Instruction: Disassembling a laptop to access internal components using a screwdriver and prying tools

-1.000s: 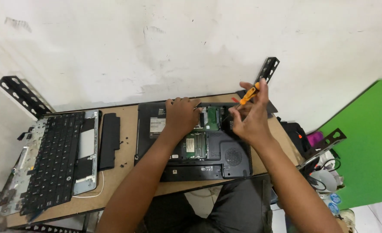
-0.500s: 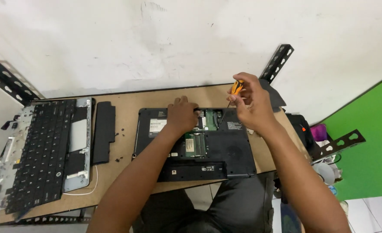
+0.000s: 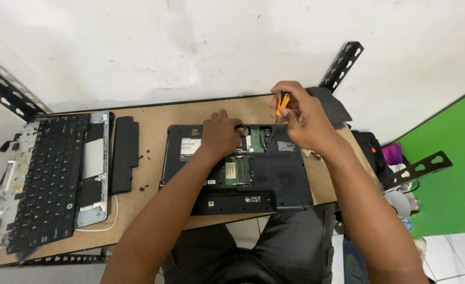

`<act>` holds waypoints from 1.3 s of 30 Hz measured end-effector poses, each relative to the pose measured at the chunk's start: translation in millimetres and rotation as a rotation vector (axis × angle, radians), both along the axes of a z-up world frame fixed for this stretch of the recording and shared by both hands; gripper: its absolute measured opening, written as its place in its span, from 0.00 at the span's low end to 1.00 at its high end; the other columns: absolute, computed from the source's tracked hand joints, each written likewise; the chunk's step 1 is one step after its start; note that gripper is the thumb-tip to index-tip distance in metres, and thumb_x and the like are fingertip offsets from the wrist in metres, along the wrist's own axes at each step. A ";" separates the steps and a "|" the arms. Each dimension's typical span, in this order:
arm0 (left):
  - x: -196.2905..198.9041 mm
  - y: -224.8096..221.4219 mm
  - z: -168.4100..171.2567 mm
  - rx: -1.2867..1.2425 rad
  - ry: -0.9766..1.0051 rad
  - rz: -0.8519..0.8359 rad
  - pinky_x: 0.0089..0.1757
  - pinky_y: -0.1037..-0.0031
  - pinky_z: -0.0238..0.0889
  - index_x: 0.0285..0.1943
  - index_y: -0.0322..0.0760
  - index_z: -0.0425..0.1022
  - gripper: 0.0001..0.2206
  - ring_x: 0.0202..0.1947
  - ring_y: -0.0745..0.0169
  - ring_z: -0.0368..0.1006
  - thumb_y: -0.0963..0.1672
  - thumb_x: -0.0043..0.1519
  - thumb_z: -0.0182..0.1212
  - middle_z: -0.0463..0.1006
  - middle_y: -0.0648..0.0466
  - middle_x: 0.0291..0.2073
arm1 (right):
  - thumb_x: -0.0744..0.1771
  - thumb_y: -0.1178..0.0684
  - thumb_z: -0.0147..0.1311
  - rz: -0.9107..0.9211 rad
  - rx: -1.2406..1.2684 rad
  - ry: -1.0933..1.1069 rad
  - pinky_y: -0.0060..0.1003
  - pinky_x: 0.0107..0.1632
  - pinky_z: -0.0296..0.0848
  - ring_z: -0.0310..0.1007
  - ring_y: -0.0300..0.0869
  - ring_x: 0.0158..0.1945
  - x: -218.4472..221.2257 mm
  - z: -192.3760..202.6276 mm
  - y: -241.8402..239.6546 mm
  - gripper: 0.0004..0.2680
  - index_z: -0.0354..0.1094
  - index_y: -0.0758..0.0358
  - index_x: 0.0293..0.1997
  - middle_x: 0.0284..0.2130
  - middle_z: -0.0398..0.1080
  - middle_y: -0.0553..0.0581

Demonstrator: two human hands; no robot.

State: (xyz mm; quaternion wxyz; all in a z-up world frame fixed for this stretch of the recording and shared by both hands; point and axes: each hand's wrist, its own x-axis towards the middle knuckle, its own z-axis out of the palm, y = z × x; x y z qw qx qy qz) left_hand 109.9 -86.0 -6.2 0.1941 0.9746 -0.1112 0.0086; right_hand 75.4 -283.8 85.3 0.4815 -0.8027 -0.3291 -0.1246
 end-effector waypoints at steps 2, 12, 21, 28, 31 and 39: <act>-3.0 1.5 2.5 -0.020 -0.002 -0.026 0.52 0.51 0.57 0.53 0.42 0.73 0.15 0.51 0.42 0.63 0.48 0.62 0.48 0.65 0.44 0.42 | 0.65 0.69 0.42 -0.008 -0.013 -0.031 0.44 0.32 0.75 0.73 0.52 0.31 -0.3 2.2 1.7 0.14 0.56 0.67 0.56 0.32 0.66 0.68; -2.5 0.9 -3.8 0.006 0.004 -0.014 0.52 0.52 0.56 0.53 0.45 0.73 0.15 0.51 0.44 0.63 0.50 0.62 0.48 0.65 0.46 0.42 | 0.65 0.69 0.45 -0.110 -0.019 -0.160 0.40 0.28 0.73 0.74 0.52 0.30 -6.9 -10.1 3.1 0.15 0.57 0.67 0.59 0.29 0.66 0.67; 3.6 0.7 -12.6 -0.025 -0.064 -0.008 0.49 0.52 0.58 0.50 0.45 0.75 0.13 0.47 0.43 0.64 0.49 0.60 0.52 0.65 0.45 0.39 | 0.64 0.70 0.49 -0.208 -0.012 -0.231 0.39 0.26 0.70 0.72 0.55 0.27 -2.3 -16.1 -0.8 0.18 0.57 0.66 0.61 0.27 0.65 0.68; 3.1 -12.5 -17.8 -0.230 -0.147 -0.064 0.45 0.53 0.58 0.49 0.44 0.76 0.14 0.46 0.44 0.63 0.48 0.58 0.56 0.67 0.47 0.38 | 0.65 0.70 0.53 -0.262 -0.027 -0.171 0.37 0.28 0.66 0.65 0.48 0.28 -9.6 -18.2 1.9 0.22 0.48 0.59 0.63 0.29 0.61 0.65; -6.4 -28.3 -2.0 -0.347 -0.057 -0.192 0.41 0.58 0.61 0.52 0.46 0.75 0.15 0.44 0.51 0.67 0.49 0.58 0.55 0.73 0.51 0.41 | 0.65 0.69 0.53 -0.290 -0.057 -0.137 0.30 0.32 0.66 0.63 0.40 0.31 -12.5 -16.6 7.8 0.24 0.44 0.55 0.64 0.40 0.59 0.62; -0.6 -54.6 -11.6 -0.597 -0.281 -0.377 0.23 0.69 0.49 0.19 0.42 0.72 0.13 0.14 0.63 0.61 0.47 0.57 0.60 0.67 0.58 0.12 | 0.65 0.64 0.58 -0.311 -0.113 -0.242 0.31 0.29 0.61 0.61 0.39 0.27 -8.9 -12.4 9.4 0.20 0.50 0.55 0.58 0.30 0.58 0.56</act>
